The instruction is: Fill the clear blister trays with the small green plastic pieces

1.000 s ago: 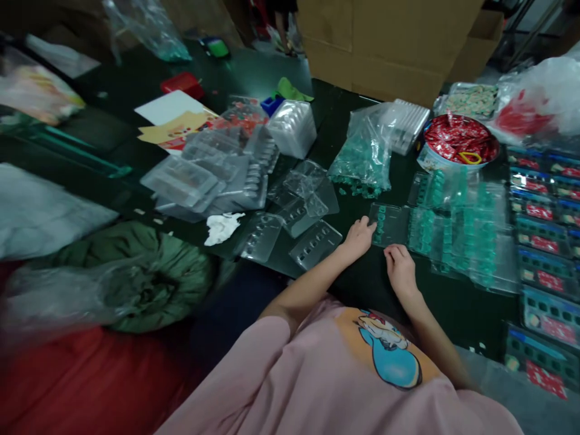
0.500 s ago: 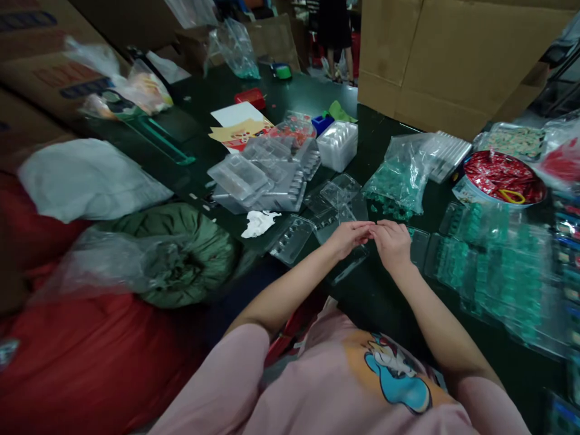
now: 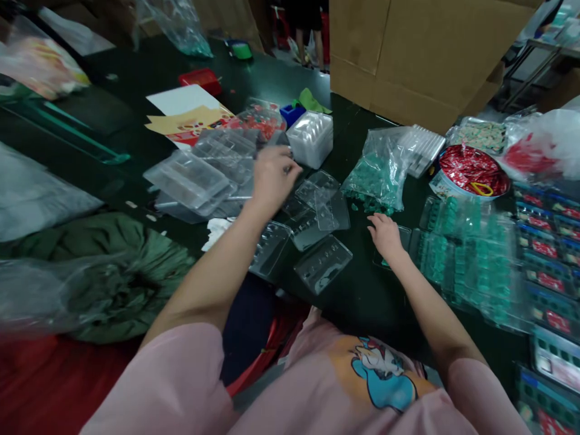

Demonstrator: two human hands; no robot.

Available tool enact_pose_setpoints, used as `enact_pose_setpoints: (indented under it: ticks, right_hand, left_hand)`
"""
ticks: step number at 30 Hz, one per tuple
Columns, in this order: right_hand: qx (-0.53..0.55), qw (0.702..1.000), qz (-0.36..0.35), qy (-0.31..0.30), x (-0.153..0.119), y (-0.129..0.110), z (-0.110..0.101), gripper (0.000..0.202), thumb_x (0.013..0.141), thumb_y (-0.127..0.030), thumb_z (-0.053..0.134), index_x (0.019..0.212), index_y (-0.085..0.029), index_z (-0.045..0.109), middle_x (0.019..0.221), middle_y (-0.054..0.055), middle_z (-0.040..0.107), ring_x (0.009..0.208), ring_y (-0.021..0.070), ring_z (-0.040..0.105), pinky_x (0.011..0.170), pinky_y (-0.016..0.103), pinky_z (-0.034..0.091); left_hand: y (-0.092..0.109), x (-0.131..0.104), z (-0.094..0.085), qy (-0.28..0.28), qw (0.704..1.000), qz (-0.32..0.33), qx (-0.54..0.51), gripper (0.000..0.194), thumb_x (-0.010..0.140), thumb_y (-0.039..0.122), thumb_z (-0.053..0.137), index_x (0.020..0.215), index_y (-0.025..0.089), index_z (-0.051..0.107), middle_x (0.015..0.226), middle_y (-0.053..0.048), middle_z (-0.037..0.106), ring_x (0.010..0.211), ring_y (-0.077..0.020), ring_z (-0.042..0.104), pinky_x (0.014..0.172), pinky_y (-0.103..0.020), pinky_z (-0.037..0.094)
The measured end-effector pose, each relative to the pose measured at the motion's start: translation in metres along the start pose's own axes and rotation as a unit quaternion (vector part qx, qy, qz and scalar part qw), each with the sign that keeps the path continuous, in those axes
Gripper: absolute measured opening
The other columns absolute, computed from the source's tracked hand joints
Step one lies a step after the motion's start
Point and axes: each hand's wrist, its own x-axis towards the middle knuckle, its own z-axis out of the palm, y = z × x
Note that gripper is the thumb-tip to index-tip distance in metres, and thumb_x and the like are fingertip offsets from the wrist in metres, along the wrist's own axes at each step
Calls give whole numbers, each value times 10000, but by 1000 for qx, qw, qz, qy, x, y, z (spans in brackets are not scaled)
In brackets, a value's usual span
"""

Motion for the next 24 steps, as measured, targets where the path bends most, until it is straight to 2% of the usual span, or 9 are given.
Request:
enact_pose_setpoints:
  ticks: [2,4,6,9,13,18,21,24]
  right_hand:
    - [-14,999,14,-29,4,10,1,286,929,-199,512,1183,-187,645,1201,139,650,1056,273,589,871,424,454]
    - [-39,998,9,-49,5,13,3,238,918,-210,546,1124,-201,664,1176,127,657,1104,288,556,890,442,430]
    - [-68,996,2,-53,3,11,6,200,899,-227,593,1080,-209,675,1243,130,625,1201,322,481,929,482,398]
    - [-93,994,12,-47,-8,1,7,203,883,-247,627,1076,-201,673,1290,150,573,1201,344,438,921,498,393]
    - [-81,995,51,-34,-41,-9,3,253,883,-277,634,1123,-197,644,1147,154,581,1036,305,479,832,439,434]
    - [-47,996,58,-41,-93,-9,2,239,891,-281,629,1113,-196,650,1056,134,597,973,280,490,816,423,459]
    - [-17,999,22,-39,-113,-5,-1,270,902,-248,611,1165,-201,645,1156,136,604,1040,276,504,857,418,468]
    - [-5,999,-13,-30,-126,2,-5,424,859,-297,680,1268,-222,599,1390,150,507,1260,331,428,929,469,456]
  left_hand:
    - [13,-35,28,-155,985,62,50,218,828,351,709,716,165,698,1099,-103,696,1105,-255,590,1006,-451,419]
    - [29,-73,59,-254,955,118,97,158,797,300,737,896,177,732,1268,-118,637,1257,-312,508,1051,-496,370]
    - [40,-99,83,-299,934,134,141,265,776,218,736,1040,204,722,1391,-126,550,1360,-356,400,1084,-545,306]
    - [42,-112,102,-309,924,134,179,208,853,135,585,1003,181,721,1273,-158,601,1328,-360,415,1027,-542,341]
    - [40,-102,106,-317,914,165,193,244,881,104,456,897,140,696,999,-175,636,1074,-337,532,823,-457,424]
    - [51,-99,89,-285,914,191,214,188,845,107,484,875,148,665,944,-159,624,966,-322,530,767,-429,401]
    - [63,-103,74,-257,922,204,206,173,857,116,486,882,159,651,926,-133,630,945,-305,539,760,-408,391]
    - [74,-110,63,-230,930,222,179,174,881,129,482,897,170,650,923,-115,636,944,-286,548,770,-393,385]
